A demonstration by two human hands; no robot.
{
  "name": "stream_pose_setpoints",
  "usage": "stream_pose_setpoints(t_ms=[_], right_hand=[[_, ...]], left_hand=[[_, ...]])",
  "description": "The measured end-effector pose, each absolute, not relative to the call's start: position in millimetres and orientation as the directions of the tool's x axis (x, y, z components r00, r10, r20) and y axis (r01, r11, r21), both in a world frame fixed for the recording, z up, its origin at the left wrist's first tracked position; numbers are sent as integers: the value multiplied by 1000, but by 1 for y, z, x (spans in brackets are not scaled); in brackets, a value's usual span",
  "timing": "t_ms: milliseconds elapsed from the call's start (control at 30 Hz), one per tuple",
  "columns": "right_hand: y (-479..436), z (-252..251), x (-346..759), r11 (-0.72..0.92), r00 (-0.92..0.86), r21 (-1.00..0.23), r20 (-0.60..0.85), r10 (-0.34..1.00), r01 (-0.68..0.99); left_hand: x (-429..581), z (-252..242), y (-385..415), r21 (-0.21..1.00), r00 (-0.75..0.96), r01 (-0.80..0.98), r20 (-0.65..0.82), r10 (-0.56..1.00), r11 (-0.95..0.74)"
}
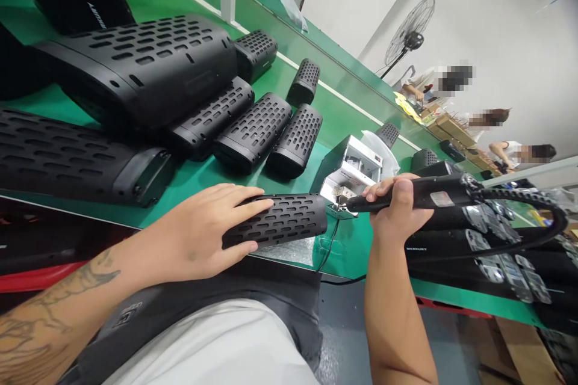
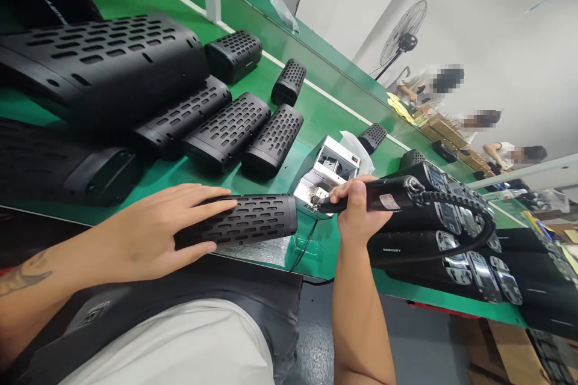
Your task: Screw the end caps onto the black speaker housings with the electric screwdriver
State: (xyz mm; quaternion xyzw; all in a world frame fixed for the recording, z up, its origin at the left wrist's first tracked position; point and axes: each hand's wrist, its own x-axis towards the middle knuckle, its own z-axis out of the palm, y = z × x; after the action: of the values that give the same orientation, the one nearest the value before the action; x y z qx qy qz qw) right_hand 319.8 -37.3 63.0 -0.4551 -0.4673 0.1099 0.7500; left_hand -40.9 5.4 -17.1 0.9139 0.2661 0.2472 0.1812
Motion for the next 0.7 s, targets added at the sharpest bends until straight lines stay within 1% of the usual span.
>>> stream_pose_setpoints(t_ms=[167,333,400,467,533,600,667,700], right_hand=[[-44,69,315,584,516,-771,619,592,256],[-66,98,297,634,492,-736,654,574,238],[-78,110,284,666,417,-721,674,610,192],[-91,118,264,682,297,-722,682,669,122],[-104,121,237,646,265,-763,632,729,42],[-114,121,206,560,297,-827,526,797,-40],[-120,118,180,481,297,-873,438,848,-84],[-121,115,171,459,266,-884,423,866,-89]], left_hand=[[-64,-42,-3,558,632,376,429,645,-740],[-70,-61,-18,621,571,381,424,702,-685],[-67,-62,-22,639,569,388,401,718,-664],[-64,-62,-25,675,566,384,367,738,-630],[-61,-64,-25,715,561,365,341,754,-596],[-60,-66,-24,736,561,336,344,752,-587],[-59,-67,-23,736,568,303,370,735,-605],[-59,-67,-22,733,573,288,384,724,-616]])
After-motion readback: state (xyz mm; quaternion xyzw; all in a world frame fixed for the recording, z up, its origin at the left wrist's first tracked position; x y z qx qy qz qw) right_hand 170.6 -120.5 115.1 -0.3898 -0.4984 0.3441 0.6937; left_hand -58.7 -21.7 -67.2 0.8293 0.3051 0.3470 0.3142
